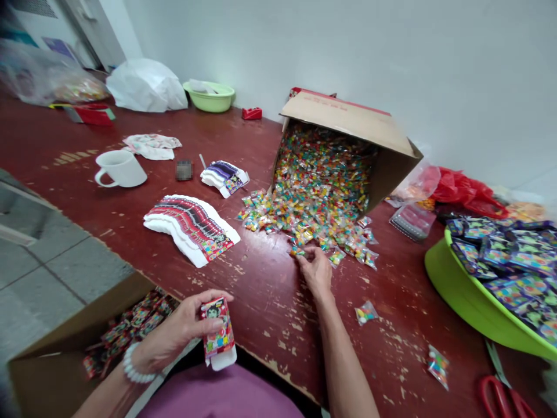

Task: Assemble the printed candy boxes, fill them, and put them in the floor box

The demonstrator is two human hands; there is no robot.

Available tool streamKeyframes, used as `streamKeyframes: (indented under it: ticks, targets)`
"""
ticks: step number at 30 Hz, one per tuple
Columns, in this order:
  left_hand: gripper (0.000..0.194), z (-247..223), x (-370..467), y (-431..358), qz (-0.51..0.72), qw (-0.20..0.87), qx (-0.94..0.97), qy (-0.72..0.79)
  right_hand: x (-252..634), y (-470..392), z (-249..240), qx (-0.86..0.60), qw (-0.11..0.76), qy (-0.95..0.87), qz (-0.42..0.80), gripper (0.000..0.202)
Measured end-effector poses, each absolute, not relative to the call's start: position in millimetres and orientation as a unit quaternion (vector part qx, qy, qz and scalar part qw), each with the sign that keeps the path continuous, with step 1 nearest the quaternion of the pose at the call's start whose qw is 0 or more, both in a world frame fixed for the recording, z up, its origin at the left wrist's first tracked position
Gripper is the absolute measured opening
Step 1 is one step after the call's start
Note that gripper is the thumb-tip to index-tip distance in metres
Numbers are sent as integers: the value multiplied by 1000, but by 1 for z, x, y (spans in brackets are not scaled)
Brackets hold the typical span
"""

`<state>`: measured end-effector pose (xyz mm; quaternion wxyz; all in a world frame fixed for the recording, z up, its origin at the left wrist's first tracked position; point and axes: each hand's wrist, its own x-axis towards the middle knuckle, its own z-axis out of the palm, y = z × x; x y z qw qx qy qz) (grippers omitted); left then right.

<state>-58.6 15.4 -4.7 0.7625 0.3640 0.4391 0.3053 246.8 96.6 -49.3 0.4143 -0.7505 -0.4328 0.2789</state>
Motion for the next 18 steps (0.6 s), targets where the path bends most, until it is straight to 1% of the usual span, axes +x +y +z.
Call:
streamKeyframes:
  ticks: [3,5,8,11,13,15,18]
  targets:
    - [36,-6,-63,23,324,745,359,459,241,82,-39,-708,454,-408,356,54]
    - [32,-6,-62,27,351,737,343,466,232,66,-29,-679,473,-391,403,55]
    - [36,-3,-58,31,401,723,300,476,213,39,-14,-629,488,-368,481,50]
    - [40,1,-52,31,422,726,267,473,194,17,-3,-571,477,-367,558,38]
    - [39,3,-50,29,421,739,264,455,185,8,2,-566,461,-415,543,28]
    - [38,3,-49,25,416,752,274,433,180,2,6,-578,446,-477,489,20]
    - [37,0,-47,19,386,768,314,404,175,-1,14,-580,404,-553,441,12]
